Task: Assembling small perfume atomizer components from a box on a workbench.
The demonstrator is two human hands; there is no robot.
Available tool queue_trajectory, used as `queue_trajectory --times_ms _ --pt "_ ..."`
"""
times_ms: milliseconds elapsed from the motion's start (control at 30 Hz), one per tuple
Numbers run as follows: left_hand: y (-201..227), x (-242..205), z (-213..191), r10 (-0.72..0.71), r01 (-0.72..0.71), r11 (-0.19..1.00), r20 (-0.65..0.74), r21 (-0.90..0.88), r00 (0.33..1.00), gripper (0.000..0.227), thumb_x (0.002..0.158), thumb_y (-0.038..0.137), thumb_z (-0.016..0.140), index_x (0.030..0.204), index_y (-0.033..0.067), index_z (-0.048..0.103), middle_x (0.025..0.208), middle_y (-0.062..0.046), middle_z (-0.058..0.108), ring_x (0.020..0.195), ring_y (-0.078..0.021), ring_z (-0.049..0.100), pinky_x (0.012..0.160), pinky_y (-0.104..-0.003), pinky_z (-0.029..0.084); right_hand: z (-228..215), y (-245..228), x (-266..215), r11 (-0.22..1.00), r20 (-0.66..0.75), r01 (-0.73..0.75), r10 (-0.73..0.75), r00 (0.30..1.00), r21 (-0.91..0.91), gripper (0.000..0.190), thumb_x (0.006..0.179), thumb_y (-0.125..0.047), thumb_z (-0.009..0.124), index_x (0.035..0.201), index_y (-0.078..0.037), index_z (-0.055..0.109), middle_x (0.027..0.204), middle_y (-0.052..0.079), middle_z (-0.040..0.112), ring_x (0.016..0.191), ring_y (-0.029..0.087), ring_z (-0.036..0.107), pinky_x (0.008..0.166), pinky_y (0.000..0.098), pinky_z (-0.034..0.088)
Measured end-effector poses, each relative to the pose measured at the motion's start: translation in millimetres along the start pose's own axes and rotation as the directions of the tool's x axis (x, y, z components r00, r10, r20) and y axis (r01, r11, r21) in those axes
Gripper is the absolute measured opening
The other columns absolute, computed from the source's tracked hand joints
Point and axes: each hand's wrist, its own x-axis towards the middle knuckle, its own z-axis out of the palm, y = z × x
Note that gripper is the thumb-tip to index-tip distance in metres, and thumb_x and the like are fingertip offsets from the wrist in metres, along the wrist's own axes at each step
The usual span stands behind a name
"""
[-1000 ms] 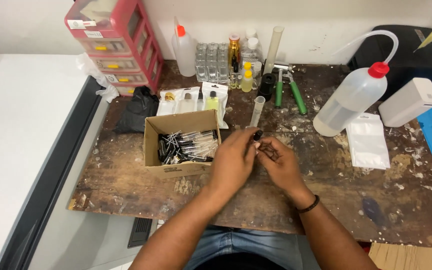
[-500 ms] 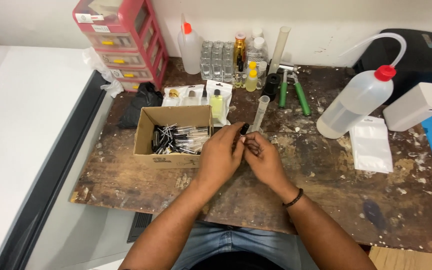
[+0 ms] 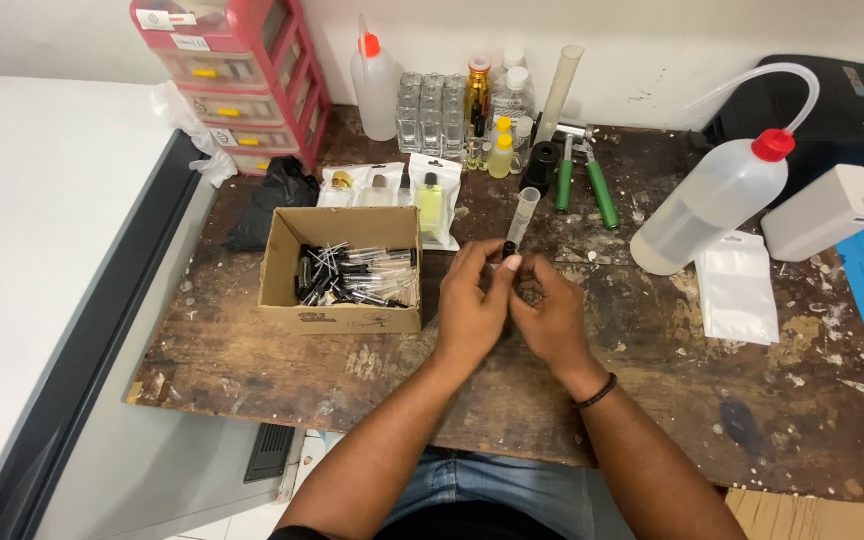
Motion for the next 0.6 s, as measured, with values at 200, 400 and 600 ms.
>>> queue_trajectory --times_ms 200,400,600 --pt "-37.9 -2.4 8.1 -0.267 0.244 0.933 -0.054 -0.265 0.962 0.022 0.105 0.009 0.058 0.121 0.004 0.072 0.099 -0.015 0.074 0.097 -0.0206 0.066 0.09 -0.039 0.054 1.7 27.3 -6.4 0.956 0.224 -0.159 0.215 0.951 -0.246 0.018 0.084 -0.01 0.079 0.099 -0.004 0.073 0.081 0.019 0.075 0.078 0.036 0.075 0.066 0.0454 0.06" --pt "-75.3 -2.0 7.1 -0.398 0.343 0.834 -0.039 -0.432 0.917 0.023 0.105 0.011 0.06 0.123 0.0018 0.072 0.097 -0.012 0.075 0.09 -0.0143 0.065 0.085 -0.031 0.057 -11.8 37.0 -2.6 0.884 0.223 -0.246 0.353 0.909 -0.396 0.024 0.081 -0.015 0.081 0.101 -0.001 0.076 0.084 0.019 0.077 0.081 0.034 0.077 0.067 0.0439 0.06" --pt "-87.4 -6.6 4.1 -0.339 0.34 0.939 -0.042 0.044 0.94 0.021 0.097 0.013 0.07 0.117 0.0048 0.072 0.097 -0.014 0.071 0.094 -0.0268 0.071 0.082 -0.037 0.057 -16.2 19.9 1.1 0.895 0.215 -0.31 0.387 0.897 -0.32 0.031 0.083 -0.005 0.076 0.114 0.0 0.073 0.094 0.02 0.078 0.086 0.032 0.077 0.071 0.0436 0.06"
